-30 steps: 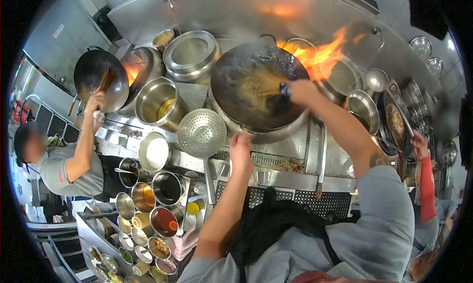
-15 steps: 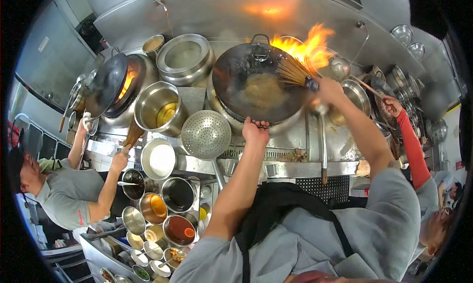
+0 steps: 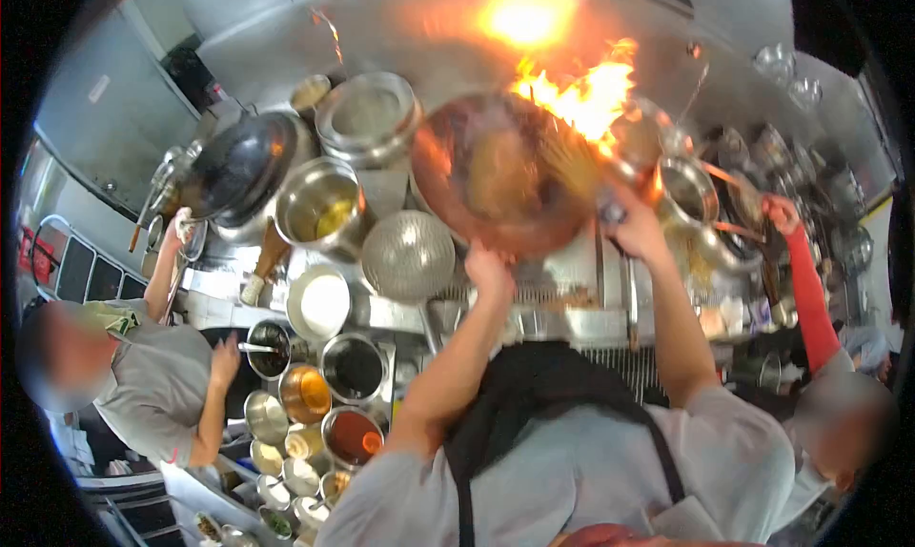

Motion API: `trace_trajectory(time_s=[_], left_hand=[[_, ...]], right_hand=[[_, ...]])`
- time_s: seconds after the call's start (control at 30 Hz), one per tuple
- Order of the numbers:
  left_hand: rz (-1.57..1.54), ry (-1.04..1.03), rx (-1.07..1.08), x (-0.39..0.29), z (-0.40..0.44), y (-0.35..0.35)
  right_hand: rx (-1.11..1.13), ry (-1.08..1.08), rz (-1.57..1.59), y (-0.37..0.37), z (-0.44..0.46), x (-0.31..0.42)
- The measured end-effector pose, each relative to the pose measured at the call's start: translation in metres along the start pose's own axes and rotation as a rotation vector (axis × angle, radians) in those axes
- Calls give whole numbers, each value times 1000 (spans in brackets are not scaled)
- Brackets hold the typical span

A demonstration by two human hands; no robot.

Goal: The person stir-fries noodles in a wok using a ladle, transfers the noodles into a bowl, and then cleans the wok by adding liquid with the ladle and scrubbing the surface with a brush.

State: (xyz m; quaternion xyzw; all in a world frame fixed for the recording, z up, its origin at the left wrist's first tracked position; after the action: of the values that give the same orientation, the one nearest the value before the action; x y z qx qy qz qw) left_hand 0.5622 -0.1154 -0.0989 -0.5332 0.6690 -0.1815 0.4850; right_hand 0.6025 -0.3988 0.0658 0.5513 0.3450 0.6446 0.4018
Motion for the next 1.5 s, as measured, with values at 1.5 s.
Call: trace_trajectory(time_s=[1.5], left_hand=[[591, -571, 198, -37, -121, -60]], right_hand=[[86, -37, 201, -28, 72, 48]])
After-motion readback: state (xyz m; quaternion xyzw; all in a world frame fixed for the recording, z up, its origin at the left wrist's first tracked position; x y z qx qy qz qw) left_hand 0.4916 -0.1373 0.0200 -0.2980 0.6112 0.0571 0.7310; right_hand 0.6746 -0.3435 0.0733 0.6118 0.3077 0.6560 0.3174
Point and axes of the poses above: each hand's wrist, its own z-axis towards the middle knuckle, its own y-axis out of the back of the hand, x = y × z, the point moved 10 cm from there along z, towards the middle knuckle, and after that the axes turned 9 degrees about -z, right-handed, at the moved point
